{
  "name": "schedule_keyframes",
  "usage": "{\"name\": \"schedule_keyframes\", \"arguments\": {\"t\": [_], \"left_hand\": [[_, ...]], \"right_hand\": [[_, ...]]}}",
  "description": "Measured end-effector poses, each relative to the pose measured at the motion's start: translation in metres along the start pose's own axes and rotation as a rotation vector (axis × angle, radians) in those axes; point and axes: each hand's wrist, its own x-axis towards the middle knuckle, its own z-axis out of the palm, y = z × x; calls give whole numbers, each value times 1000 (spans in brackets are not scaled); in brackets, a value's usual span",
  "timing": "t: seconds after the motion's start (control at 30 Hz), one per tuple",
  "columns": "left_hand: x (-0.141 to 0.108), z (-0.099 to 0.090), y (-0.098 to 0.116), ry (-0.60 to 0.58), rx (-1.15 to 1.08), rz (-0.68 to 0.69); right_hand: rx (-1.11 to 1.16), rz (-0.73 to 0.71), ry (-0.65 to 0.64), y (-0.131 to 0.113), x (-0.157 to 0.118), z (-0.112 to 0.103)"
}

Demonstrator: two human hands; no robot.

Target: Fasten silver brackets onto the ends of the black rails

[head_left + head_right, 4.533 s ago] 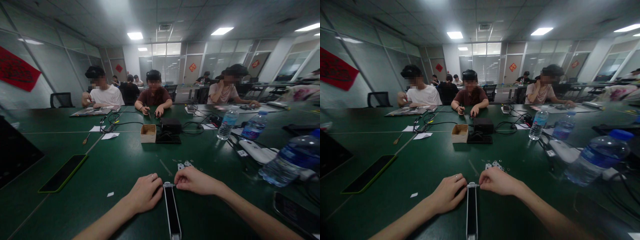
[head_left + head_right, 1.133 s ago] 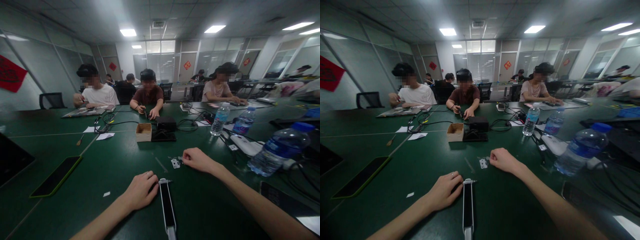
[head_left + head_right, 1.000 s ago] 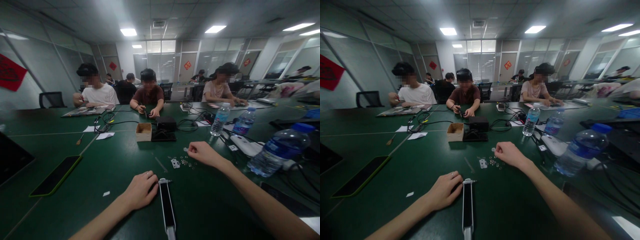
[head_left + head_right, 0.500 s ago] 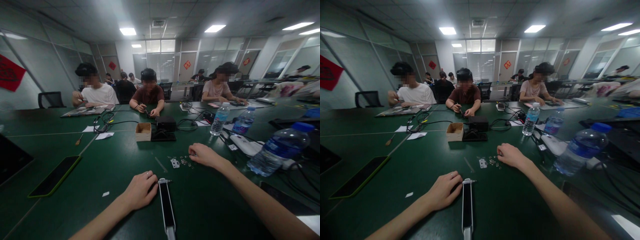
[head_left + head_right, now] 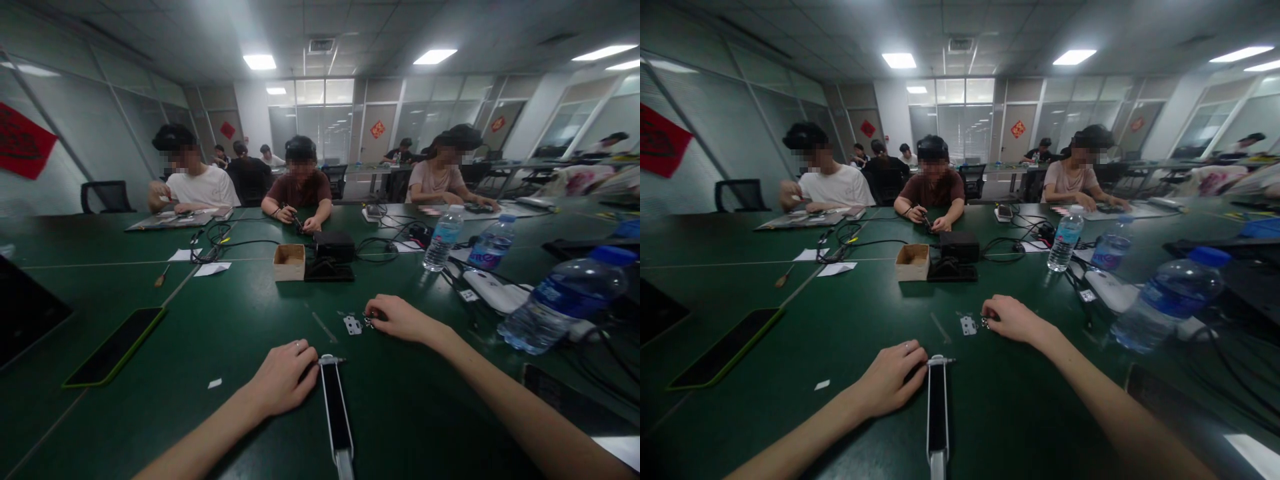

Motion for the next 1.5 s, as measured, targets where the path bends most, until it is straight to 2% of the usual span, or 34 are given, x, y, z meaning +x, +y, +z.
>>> {"name": "schedule_keyframes", "arguments": {"t": [0.27,0.47,0.63,0.83,0.97,1.17,1.3,1.5], "left_hand": [[1,0,1,3,12,9],[0,-2,3,-4,13,-5],[0,-1,2,-4,19,-4],[0,1,1,3,23,-1],[0,2,0,9,19,6],[0,3,0,31,24,14],[0,2,1,21,22,10],[0,3,1,25,32,12]], "right_hand": [[-69,78,-39,-8,1,-1],[-86,18,-27,-8,0,0],[-82,46,-33,-10,2,3],[-109,34,37,-18,0,-1],[-24,49,79,-37,-6,-6],[169,-155,-91,-71,-13,6],[203,-171,-145,-74,-13,12],[207,-190,-138,-72,-13,13]]}}
